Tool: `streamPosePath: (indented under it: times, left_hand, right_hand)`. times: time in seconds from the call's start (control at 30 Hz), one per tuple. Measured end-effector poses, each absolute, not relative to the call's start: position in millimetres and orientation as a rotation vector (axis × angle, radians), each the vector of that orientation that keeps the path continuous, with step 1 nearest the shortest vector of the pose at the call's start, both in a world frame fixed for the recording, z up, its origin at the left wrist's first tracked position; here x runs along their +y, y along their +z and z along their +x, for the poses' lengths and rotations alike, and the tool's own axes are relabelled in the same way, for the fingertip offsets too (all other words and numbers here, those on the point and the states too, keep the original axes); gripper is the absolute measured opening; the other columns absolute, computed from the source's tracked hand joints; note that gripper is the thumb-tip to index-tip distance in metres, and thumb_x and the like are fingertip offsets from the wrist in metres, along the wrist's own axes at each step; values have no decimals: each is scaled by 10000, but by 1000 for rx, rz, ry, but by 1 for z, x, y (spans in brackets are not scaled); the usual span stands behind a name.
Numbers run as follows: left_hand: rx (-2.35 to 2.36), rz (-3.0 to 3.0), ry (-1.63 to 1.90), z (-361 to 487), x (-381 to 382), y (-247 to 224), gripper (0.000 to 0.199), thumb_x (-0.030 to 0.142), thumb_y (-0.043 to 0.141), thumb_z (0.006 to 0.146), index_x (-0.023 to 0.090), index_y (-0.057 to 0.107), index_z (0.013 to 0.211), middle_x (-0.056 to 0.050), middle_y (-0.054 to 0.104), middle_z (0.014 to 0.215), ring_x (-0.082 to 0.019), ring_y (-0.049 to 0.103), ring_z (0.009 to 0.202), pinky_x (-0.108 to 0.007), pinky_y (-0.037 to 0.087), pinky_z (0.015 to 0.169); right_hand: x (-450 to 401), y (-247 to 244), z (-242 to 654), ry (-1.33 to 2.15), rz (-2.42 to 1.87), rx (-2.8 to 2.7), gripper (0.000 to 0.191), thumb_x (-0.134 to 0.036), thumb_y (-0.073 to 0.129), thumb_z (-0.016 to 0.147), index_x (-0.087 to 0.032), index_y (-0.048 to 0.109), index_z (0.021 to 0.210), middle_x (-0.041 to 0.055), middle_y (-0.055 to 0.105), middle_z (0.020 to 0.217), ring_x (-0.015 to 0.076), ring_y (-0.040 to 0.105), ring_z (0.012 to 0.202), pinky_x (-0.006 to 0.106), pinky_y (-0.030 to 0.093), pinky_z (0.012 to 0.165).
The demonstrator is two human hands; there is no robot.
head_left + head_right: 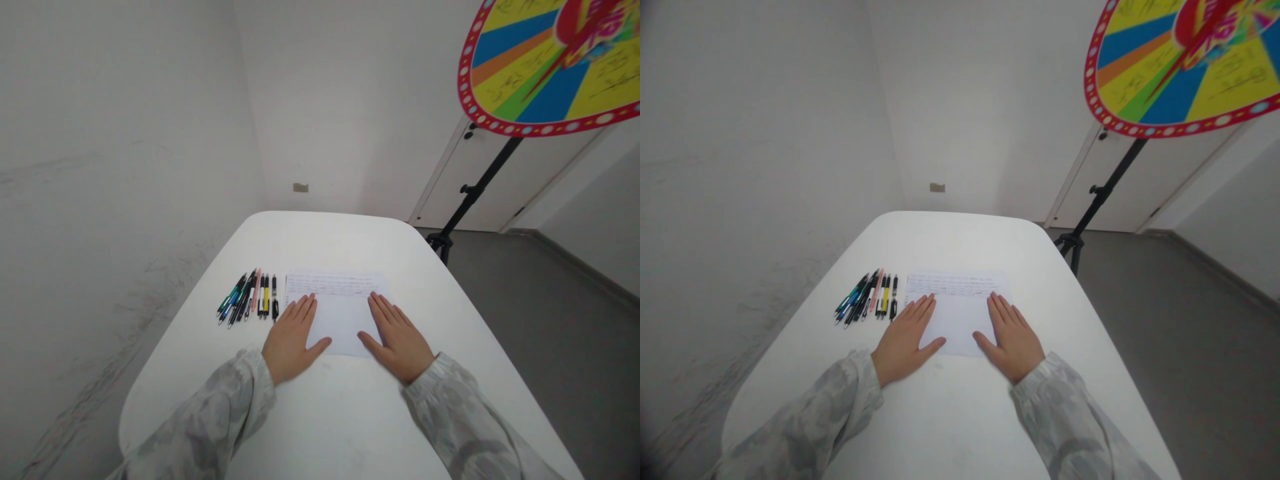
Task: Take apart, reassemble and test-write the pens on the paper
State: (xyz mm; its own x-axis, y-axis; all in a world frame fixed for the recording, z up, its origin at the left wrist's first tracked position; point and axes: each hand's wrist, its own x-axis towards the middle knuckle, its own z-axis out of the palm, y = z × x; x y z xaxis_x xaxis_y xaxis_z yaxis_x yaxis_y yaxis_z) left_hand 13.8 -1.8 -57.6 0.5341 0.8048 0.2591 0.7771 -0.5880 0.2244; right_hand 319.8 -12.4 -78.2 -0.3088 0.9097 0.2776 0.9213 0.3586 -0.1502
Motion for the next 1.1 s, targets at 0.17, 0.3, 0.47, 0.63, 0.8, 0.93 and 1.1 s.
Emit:
streamPosePath:
  times: [0.17, 0.3, 0.47, 0.63, 0.8, 0.93, 1.1]
  left_hand:
    - [1490, 2594, 831, 0, 9, -33, 522, 565, 553, 1053, 210, 566, 1436, -132, 654, 1462, -304, 609, 1359, -500, 478, 1178]
    - [1928, 2446, 862, -27, 29, -11, 276, 467, 617, 1016, 204, 668, 1081, -132, 749, 1090, -359, 685, 1129, -522, 536, 981]
    - [2151, 2472, 491, -45, 41, -11, 278, 432, 636, 973, 200, 643, 819, -164, 743, 1010, -359, 691, 956, -491, 505, 835]
    - [2117, 2500, 445, -38, 39, -15, 268, 383, 618, 973, 192, 646, 786, -139, 731, 924, -326, 690, 894, -451, 472, 805]
    - [2070, 2490, 455, -32, 38, -14, 210, 326, 633, 954, 184, 672, 804, -118, 730, 912, -314, 701, 898, -435, 469, 814]
    - [1992, 2524, 558, -30, 36, -11, 186, 308, 645, 962, 195, 670, 817, -94, 730, 912, -298, 704, 904, -430, 477, 818]
    - [1698, 2713, 820, -11, 31, -2, 217, 348, 571, 1063, 209, 656, 919, -60, 732, 913, -248, 679, 852, -429, 479, 863]
  right_hand:
    - [-11, -69, 324, 54, -1513, -2148, 830, -599, 491, 1050, -192, 240, 1728, 182, 368, 1731, 360, 401, 1579, 580, 385, 1277]
    - [-10, -65, 325, 104, -1468, -2048, 741, -536, 508, 1058, -217, 317, 1699, 179, 426, 1690, 361, 443, 1546, 587, 399, 1270]
    - [-11, -67, 324, 142, -1457, -2039, 694, -536, 520, 1053, -206, 402, 1652, 187, 442, 1672, 363, 457, 1532, 580, 402, 1268]
    - [-11, -66, 323, 149, -1468, -2045, 655, -545, 523, 1052, -173, 473, 1589, 199, 438, 1671, 353, 452, 1534, 577, 399, 1271]
    - [-11, -65, 322, 141, -1465, -2058, 635, -526, 525, 1049, -180, 485, 1579, 199, 441, 1668, 362, 452, 1533, 585, 397, 1269]
    - [-14, -51, 318, 121, -1427, -2018, 583, -493, 521, 1046, -207, 517, 1554, 189, 457, 1652, 365, 474, 1513, 587, 413, 1253]
    - [-12, -17, 301, 189, -1328, -1942, 471, -482, 531, 1035, -235, 610, 1428, 166, 618, 1498, 358, 574, 1399, 566, 441, 1212]
